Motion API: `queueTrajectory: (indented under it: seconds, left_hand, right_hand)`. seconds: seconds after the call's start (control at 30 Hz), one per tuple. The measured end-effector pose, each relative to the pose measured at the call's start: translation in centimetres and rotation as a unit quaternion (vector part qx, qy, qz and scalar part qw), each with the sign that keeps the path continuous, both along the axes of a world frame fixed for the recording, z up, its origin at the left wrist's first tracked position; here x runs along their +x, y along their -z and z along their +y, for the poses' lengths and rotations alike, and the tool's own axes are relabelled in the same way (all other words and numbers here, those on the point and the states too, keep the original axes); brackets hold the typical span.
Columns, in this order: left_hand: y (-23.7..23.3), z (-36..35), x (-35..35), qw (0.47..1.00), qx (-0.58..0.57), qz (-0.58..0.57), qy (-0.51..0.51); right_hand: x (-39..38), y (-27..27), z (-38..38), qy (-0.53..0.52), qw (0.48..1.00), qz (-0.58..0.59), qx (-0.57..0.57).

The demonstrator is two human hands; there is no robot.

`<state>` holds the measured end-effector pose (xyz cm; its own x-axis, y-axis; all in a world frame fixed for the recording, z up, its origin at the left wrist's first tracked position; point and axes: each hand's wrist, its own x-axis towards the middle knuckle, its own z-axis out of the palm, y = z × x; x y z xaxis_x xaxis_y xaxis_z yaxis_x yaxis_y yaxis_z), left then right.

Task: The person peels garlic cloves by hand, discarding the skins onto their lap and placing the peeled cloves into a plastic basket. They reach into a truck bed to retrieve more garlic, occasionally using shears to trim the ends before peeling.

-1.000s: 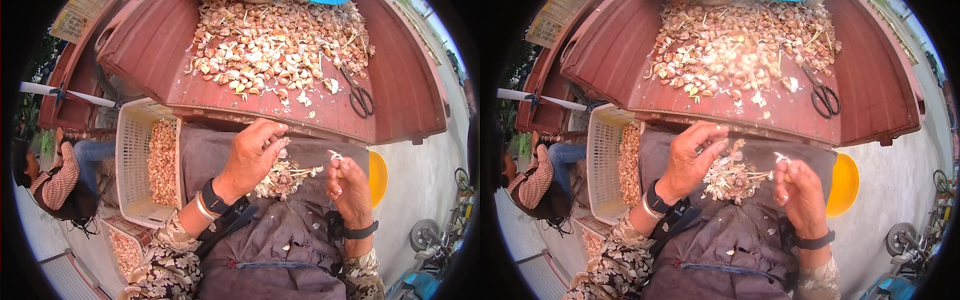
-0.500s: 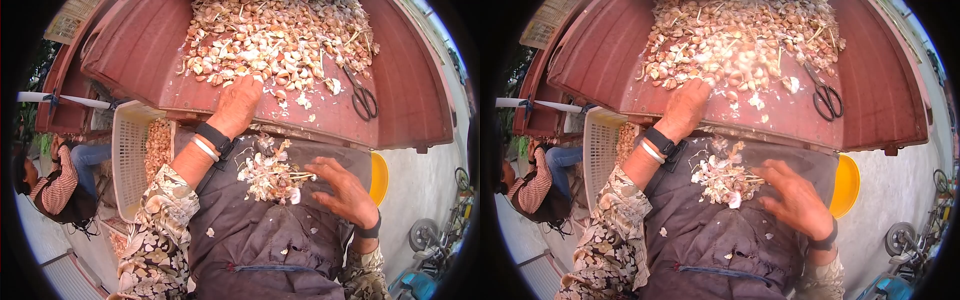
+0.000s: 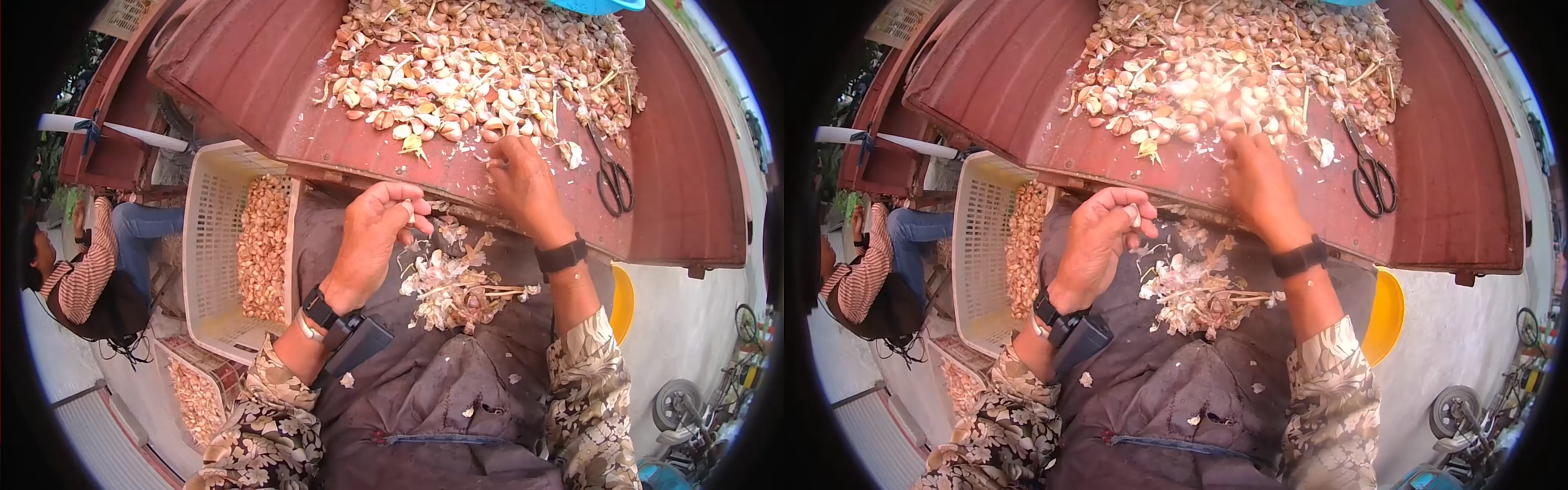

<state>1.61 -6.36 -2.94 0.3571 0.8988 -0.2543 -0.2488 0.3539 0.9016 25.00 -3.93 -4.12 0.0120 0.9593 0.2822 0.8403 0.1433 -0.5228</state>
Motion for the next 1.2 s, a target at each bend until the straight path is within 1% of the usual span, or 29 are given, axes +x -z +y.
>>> queueTrajectory:
  seconds: [0.07, 0.17, 0.2, 0.23, 0.27, 0.37, 0.5, 0.57, 0.6, 0.67, 0.7, 0.73, 0.8, 0.93, 1.07, 1.2]
  left_hand:
    - [0.3, -0.7, 0.3, 0.999, -0.024, -0.014, 0.029]
    - [-0.2, -1.3, 0.7, 0.998, -0.016, -0.008, 0.054]
    - [-0.4, -1.5, 0.8, 0.998, -0.01, -0.004, 0.06]
    - [-0.6, -1.6, 0.8, 0.999, -0.008, -0.006, 0.053]
    - [-0.7, -1.7, 0.8, 0.999, -0.008, -0.007, 0.046]
    - [-1.1, -2.5, 0.7, 0.999, -0.021, -0.017, 0.036]
    - [-2.9, -3.7, 1.0, 0.996, -0.047, -0.072, 0.039]
    - [-3.4, -4.5, 0.7, 0.994, -0.05, -0.092, 0.041]
    - [-3.5, -4.7, 0.4, 0.993, -0.054, -0.1, 0.044]
    - [-3.4, -5.2, 0.0, 0.99, -0.074, -0.119, 0.031]
    - [-3.6, -5.2, -0.3, 0.987, -0.09, -0.132, 0.026]
    - [-3.8, -5.4, -0.6, 0.983, -0.107, -0.146, 0.021]
    - [-3.8, -5.7, -1.1, 0.978, -0.126, -0.166, 0.011]
    - [-3.4, -6.3, -1.8, 0.971, -0.142, -0.193, -0.014]
    - [-3.3, -6.0, -2.3, 0.958, -0.176, -0.223, -0.04]
    - [-2.7, -6.1, -2.7, 0.962, -0.153, -0.225, -0.011]
  right_hand:
    - [0.5, -0.4, 0.0, 0.014, 0.999, 0.006, -0.044]
    - [0.6, -1.5, -0.7, 0.062, 0.972, 0.154, -0.167]
    - [0.9, -1.7, -1.2, 0.053, 0.946, 0.265, -0.181]
    - [1.2, -1.8, -2.0, 0.042, 0.906, 0.373, -0.193]
    - [1.3, -1.8, -2.8, 0.032, 0.854, 0.477, -0.204]
    - [-0.7, -5.6, -5.8, 0.02, 0.759, 0.618, -0.205]
    - [-2.2, -8.4, -8.5, -0.037, 0.75, 0.631, -0.197]
    - [-3.7, -12.4, -10.9, -0.12, 0.776, 0.597, -0.166]
    - [-4.6, -14.4, -12.1, -0.201, 0.733, 0.634, -0.141]
    - [-5.1, -17.1, -14.2, -0.324, 0.678, 0.648, -0.12]
    - [-5.7, -18.5, -15.0, -0.367, 0.662, 0.644, -0.107]
    - [-6.0, -19.5, -15.3, -0.386, 0.661, 0.636, -0.099]
    - [-6.5, -20.9, -15.8, -0.407, 0.667, 0.618, -0.09]
    - [-7.1, -21.9, -15.9, -0.402, 0.702, 0.582, -0.089]
    - [-7.5, -22.4, -16.0, -0.4, 0.722, 0.557, -0.086]
    - [-8.0, -22.7, -16.1, -0.397, 0.736, 0.543, -0.076]
